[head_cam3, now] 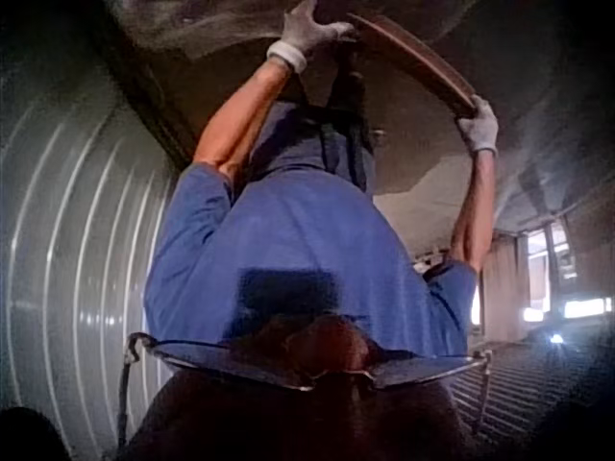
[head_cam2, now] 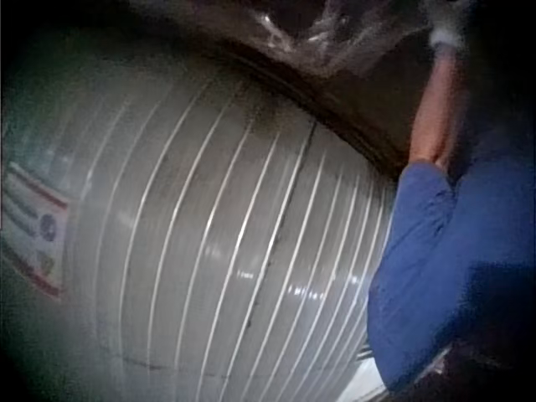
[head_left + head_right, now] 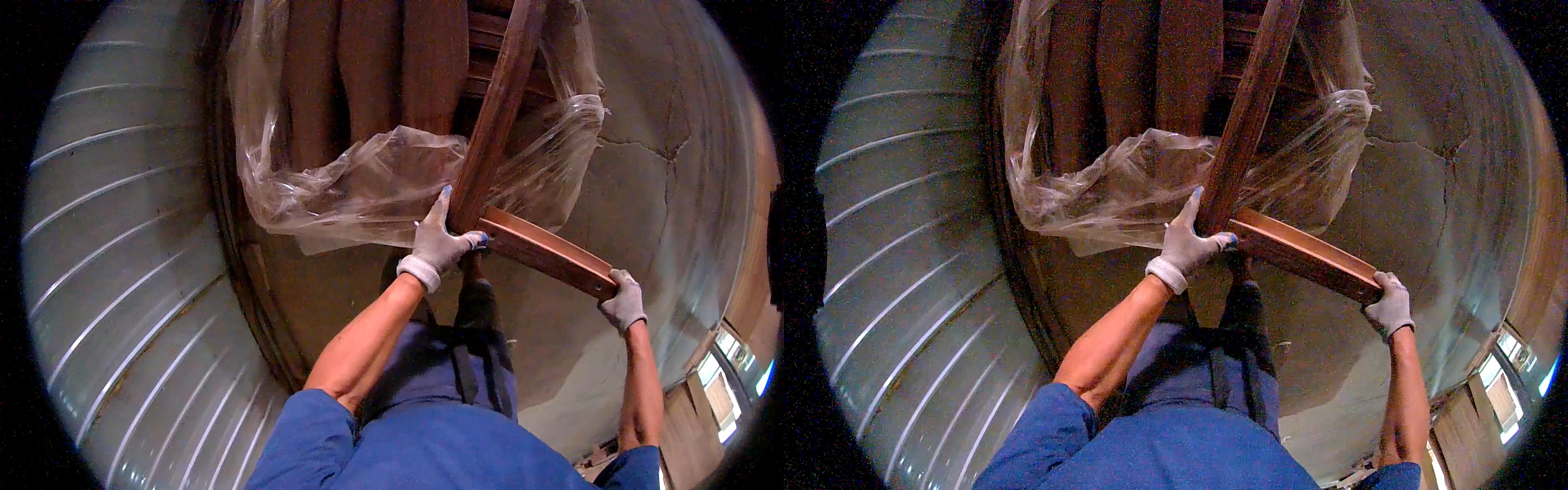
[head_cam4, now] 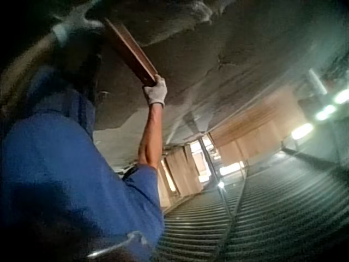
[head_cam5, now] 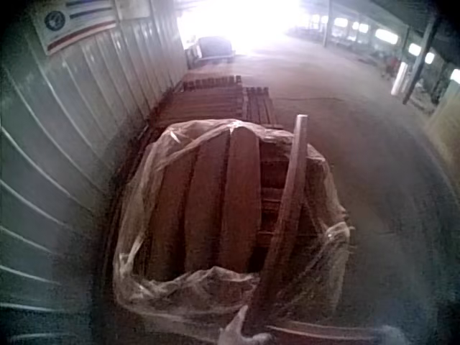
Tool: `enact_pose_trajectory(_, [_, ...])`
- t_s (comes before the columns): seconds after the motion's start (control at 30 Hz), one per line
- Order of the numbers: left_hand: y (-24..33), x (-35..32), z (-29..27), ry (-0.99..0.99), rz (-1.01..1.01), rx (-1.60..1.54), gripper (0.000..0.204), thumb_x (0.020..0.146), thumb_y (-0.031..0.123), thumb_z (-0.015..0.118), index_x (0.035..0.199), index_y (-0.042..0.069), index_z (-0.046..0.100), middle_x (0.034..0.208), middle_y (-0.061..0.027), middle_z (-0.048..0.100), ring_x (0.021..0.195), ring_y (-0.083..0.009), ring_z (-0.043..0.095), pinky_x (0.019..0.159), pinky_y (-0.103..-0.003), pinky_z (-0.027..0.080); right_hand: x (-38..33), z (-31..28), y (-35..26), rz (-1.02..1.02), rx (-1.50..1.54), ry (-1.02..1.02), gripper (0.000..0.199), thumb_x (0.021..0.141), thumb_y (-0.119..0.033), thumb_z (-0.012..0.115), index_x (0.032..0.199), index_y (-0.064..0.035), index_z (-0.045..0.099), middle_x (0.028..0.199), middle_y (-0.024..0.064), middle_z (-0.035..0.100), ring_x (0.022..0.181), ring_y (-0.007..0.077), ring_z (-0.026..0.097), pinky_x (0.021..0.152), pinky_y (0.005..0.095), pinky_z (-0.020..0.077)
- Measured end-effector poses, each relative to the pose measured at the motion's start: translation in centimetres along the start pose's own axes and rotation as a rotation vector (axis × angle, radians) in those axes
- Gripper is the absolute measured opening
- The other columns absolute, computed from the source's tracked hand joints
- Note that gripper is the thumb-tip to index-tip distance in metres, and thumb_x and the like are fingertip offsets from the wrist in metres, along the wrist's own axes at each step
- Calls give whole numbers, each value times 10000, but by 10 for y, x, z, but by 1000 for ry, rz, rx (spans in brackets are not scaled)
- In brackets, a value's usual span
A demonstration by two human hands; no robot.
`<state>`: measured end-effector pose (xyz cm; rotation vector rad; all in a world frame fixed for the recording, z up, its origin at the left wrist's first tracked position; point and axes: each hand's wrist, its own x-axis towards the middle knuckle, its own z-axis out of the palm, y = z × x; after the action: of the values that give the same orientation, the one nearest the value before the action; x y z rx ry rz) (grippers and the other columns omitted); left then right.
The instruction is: The person removes a wooden plank from a plastic-wrapped stack, carries it to a metal rack, and places it among other planks. The person then walks through the workshop and picks up another plank from a pallet, placing it on a workbench.
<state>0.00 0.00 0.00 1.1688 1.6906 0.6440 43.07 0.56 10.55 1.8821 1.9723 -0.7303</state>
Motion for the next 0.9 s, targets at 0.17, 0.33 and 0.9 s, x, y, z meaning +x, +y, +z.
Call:
enact_pose_trajectory(0.17, [13, -9, -15, -44, -95, -115, 955, 758, 429, 853, 1497, 15, 411, 1424, -214, 561, 1327, -292, 544, 1119, -360, 407, -18, -21, -20, 9, -36, -33, 513, 579, -64, 738, 1086, -52, 657, 1027, 193, 652, 971, 393, 647, 855, 413, 534])
enact_pose_trajectory(0.33, [2, 3, -10, 9, -98, -107, 810, 829, 368, 803, 1476, 32, 450, 1371, -226, 594, 1270, -323, 580, 1076, -377, 438, -11, -45, -46, 71, -44, -44, 447, 601, -63, 723, 1042, -26, 664, 1002, 191, 653, 981, 386, 637, 871, 405, 523])
enact_pose_trajectory(0.9, [-7, -4, -6, -6, -26, -191, 971, 772, 397, 860, 1533, 51, 366, 1463, -189, 534, 1351, -263, 513, 1121, -350, 395, -12, -47, -46, 39, -81, -20, 446, 608, -94, 734, 1044, -27, 667, 1008, 190, 651, 977, 383, 637, 864, 419, 521])
